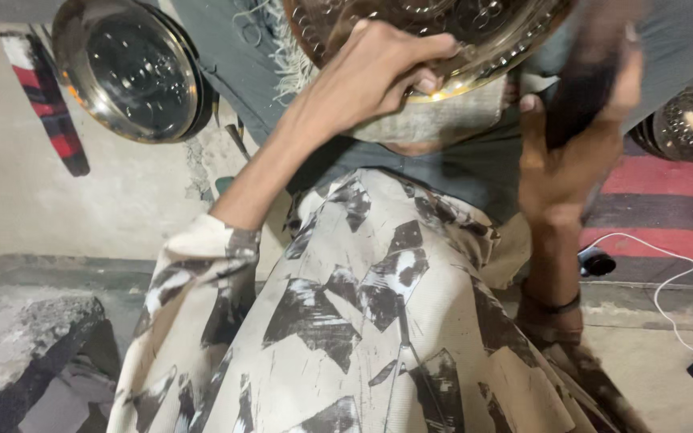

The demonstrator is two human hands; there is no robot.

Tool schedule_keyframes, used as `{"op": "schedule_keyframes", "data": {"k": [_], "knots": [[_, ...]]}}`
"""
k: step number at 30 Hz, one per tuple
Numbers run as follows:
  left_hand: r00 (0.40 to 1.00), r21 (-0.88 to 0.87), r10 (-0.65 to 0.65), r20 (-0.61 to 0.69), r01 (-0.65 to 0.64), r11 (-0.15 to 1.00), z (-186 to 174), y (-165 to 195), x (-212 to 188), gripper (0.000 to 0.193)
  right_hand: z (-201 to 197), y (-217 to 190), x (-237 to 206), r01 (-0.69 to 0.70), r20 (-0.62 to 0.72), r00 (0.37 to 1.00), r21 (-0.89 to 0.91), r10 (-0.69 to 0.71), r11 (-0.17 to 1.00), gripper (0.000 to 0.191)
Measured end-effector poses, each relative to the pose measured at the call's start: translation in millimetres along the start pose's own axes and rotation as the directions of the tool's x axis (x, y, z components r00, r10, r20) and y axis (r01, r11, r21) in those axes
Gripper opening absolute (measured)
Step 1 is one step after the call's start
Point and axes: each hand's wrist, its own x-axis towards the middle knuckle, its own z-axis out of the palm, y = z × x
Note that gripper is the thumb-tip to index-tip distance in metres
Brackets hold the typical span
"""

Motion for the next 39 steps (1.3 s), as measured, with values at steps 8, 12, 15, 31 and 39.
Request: {"op": "schedule_keyframes", "data": {"k": [8,12,15,31,39], "knots": [[0.965,-0.014,0.015,0.262,-0.012,1.0,-6,0,7,0.036,27,10,-58,0.0,-0.065,0.998,-0.151,-0.01,0.989,0.061],[0.98,0.05,0.131,0.148,-0.14,0.989,-6,-4,5,0.039,24,3,-68,-0.01,0.007,1.0,-0.07,0.011,0.997,0.068],[0.99,0.071,0.061,0.126,-0.07,0.995,-2,-7,-3,0.04,19,-3,-60,-0.072,-0.055,0.994,0.298,0.092,0.952,0.077],[0.978,0.095,0.154,0.139,-0.168,0.981,1,-17,-2,0.051,45,45,-43,-0.1,-0.22,0.946,0.502,0.238,0.859,0.061],[1.0,0.124,0.027,-0.001,-0.026,0.992,0,-7,-9,0.041,-15,-22,32,0.387,0.181,0.92,-0.293,-0.346,0.875,0.06]]}}
